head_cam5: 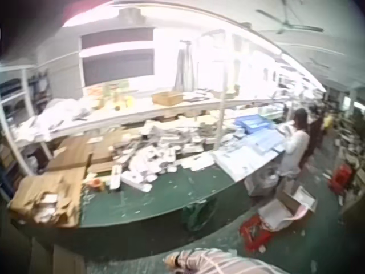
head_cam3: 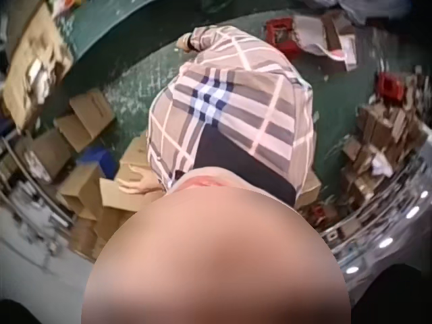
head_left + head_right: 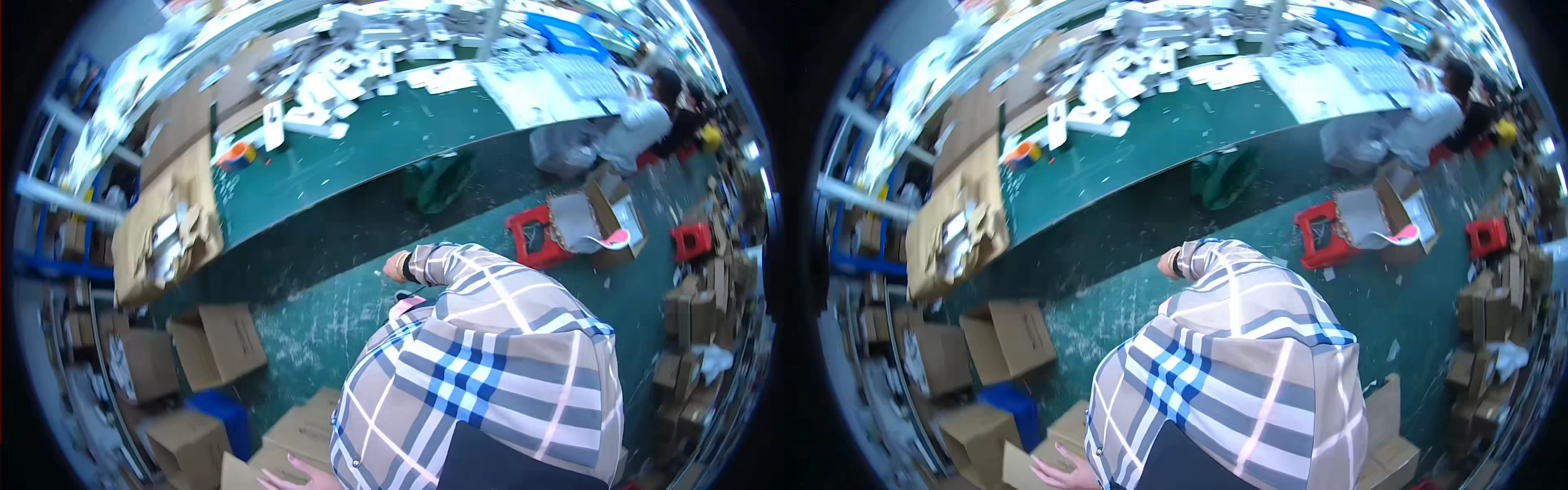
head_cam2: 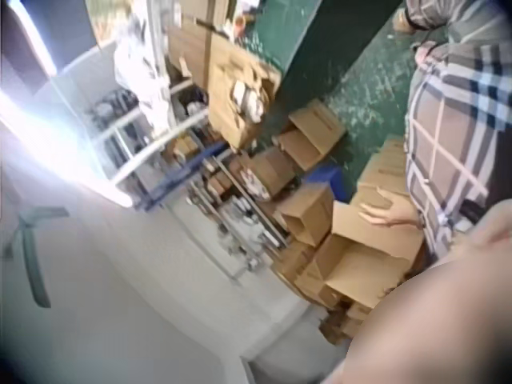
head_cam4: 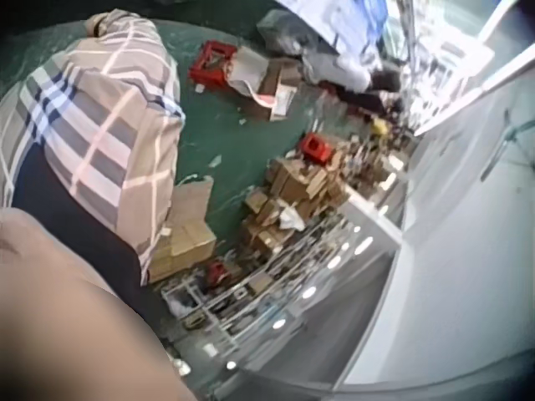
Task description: Packaging boxed items into larger cardboard boxes and inspecting components at a factory workstation.
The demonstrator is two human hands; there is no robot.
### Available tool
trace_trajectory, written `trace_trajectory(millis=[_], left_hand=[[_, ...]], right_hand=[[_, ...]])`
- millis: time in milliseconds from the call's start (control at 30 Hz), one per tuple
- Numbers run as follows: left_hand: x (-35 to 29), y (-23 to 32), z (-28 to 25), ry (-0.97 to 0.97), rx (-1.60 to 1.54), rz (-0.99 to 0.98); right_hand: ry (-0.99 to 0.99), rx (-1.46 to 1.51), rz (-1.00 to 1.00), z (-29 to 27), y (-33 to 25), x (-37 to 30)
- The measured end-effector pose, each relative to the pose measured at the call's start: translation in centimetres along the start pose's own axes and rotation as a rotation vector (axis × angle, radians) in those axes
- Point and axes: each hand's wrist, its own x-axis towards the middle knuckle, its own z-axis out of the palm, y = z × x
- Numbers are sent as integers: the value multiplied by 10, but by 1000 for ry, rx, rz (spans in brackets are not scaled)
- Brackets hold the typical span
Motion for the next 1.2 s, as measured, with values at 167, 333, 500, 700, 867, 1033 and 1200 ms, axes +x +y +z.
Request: trace_trajectory(millis=[167,333,500,700,867,1033,1200], left_hand=[[31,59,77,-251,-36,211],[61,127,106,-335,-236,474],[86,203,143,-467,-351,617],[102,180,193,-569,-378,516],[112,156,249,-663,-403,450],[151,145,320,-742,-404,440],[218,136,374,-785,-384,415]], right_hand=[[-84,214,249,20,93,-89],[17,429,391,79,120,-108],[106,571,448,135,143,-121],[55,582,344,116,137,-71],[267,638,222,48,140,-3],[198,1270,119,-101,132,104],[344,1857,345,-248,121,244]])
